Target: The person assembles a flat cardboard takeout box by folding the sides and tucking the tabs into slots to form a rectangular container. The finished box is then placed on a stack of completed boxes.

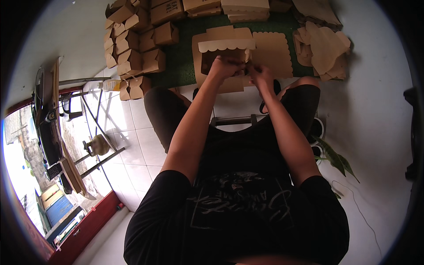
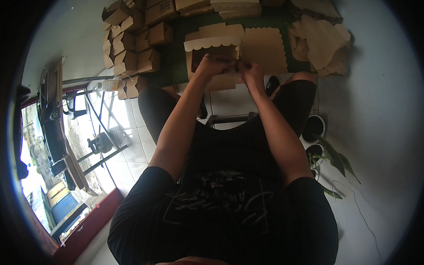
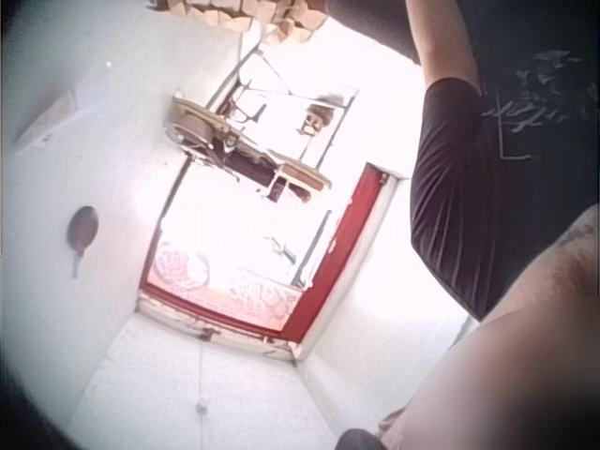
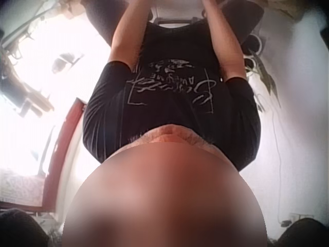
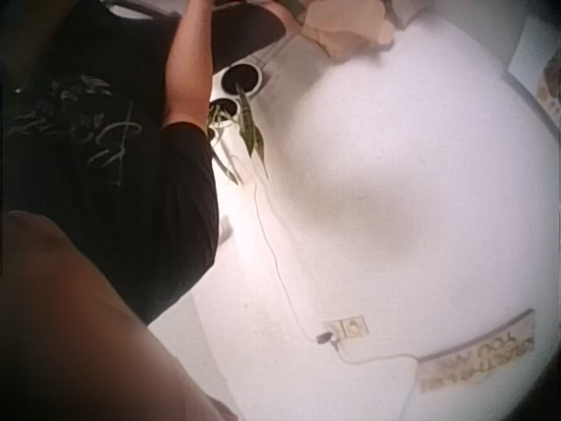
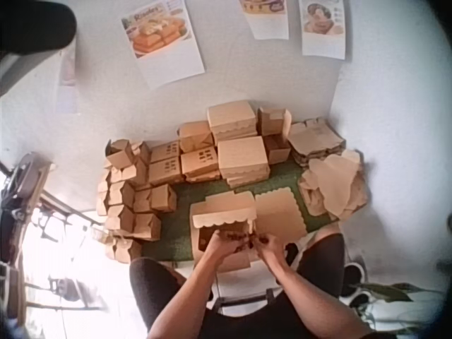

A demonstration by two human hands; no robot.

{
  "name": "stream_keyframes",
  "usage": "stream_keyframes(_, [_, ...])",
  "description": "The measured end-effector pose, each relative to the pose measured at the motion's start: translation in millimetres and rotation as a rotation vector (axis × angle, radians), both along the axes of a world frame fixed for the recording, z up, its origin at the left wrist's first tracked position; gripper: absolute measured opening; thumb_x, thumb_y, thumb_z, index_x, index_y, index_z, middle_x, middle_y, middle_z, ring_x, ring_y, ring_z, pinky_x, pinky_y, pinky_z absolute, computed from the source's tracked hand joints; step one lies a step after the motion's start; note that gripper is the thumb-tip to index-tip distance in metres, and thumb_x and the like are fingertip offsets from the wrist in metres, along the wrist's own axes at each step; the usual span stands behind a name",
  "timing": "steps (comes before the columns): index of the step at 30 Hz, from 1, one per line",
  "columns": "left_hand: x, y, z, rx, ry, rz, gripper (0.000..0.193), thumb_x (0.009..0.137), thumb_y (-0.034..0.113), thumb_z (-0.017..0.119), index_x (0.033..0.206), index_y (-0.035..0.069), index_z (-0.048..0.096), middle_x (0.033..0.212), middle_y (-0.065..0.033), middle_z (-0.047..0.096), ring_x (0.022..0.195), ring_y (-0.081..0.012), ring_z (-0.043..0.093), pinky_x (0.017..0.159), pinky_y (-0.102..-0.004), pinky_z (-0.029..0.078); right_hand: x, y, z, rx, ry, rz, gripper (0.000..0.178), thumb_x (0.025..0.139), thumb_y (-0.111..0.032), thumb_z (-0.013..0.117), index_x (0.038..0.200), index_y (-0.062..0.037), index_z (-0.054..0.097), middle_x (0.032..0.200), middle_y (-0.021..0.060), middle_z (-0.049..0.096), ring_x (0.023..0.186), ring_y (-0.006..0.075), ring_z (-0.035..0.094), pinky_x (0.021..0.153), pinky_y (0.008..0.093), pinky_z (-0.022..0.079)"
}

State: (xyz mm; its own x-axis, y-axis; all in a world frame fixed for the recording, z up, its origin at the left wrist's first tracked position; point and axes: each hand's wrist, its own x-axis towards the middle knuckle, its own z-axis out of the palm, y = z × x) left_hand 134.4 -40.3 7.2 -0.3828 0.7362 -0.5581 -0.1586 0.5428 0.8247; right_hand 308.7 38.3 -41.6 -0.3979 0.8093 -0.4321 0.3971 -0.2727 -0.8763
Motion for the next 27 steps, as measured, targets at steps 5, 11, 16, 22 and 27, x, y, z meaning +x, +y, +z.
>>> stream_keyframes(5, [-2.1, 3.1, -2.5, -0.038, -0.011, 0.026, 0.032, 0.092, 0.009, 0.093, 0.117, -0.008, 0.083, 0.103, -0.0123, 0.083, 0.083, -0.0157, 0.078, 0.076, -0.0275, 0.068, -0.8, 0.8, 0.5, 0.021, -0.001, 0.016, 0.041, 0.102, -0.033, 0.08, 0.116, 0.0063, 0.08, 0.081, 0.0043, 0.073, 0.069, 0.0109, 0.069, 0.061, 0.0284, 0.059])
stream_keyframes(11, [-3.3, 5.1, -11.2, -0.009, 0.011, 0.027, 0.031, 0.091, 0.008, 0.093, 0.116, -0.007, 0.083, 0.112, -0.0144, 0.083, 0.096, -0.0199, 0.081, 0.083, -0.0299, 0.073, -0.7, 1.8, -0.8, 0.031, -0.009, 0.048, 0.038, 0.103, -0.03, 0.08, 0.114, 0.006, 0.081, 0.077, 0.0033, 0.071, 0.067, 0.01, 0.068, 0.059, 0.0282, 0.057])
stream_keyframes(16, [-7.1, 8.0, -20.1, -0.009, 0.12, -0.022, 0.029, 0.091, 0.007, 0.093, 0.114, -0.007, 0.084, 0.11, -0.014, 0.083, 0.095, -0.0204, 0.081, 0.083, -0.0298, 0.072, -1.6, 2.7, -1.8, 0.037, -0.022, 0.068, 0.04, 0.102, -0.033, 0.08, 0.111, 0.0053, 0.082, 0.075, 0.0031, 0.07, 0.066, 0.0099, 0.067, 0.06, 0.0289, 0.056])
stream_keyframes(22, [-5.9, 7.2, -11.6, -0.074, 0.194, -0.07, 0.034, 0.091, 0.015, 0.093, 0.119, -0.003, 0.085, 0.105, -0.0123, 0.084, 0.091, -0.0164, 0.079, 0.079, -0.031, 0.066, -2.0, 0.5, -0.9, 0.058, -0.035, 0.054, 0.043, 0.102, -0.037, 0.08, 0.109, 0.005, 0.082, 0.074, 0.0032, 0.07, 0.065, 0.0104, 0.066, 0.06, 0.029, 0.056])
stream_keyframes(27, [-4.3, 5.2, 0.2, -0.095, 0.182, -0.08, 0.038, 0.094, 0.022, 0.09, 0.125, 0.002, 0.086, 0.106, -0.0115, 0.084, 0.09, -0.0155, 0.077, 0.083, -0.0339, 0.062, -2.9, 0.6, -3.7, 0.079, -0.032, 0.063, 0.042, 0.102, -0.037, 0.079, 0.108, 0.0045, 0.082, 0.074, 0.0036, 0.07, 0.064, 0.0106, 0.067, 0.06, 0.0293, 0.056])
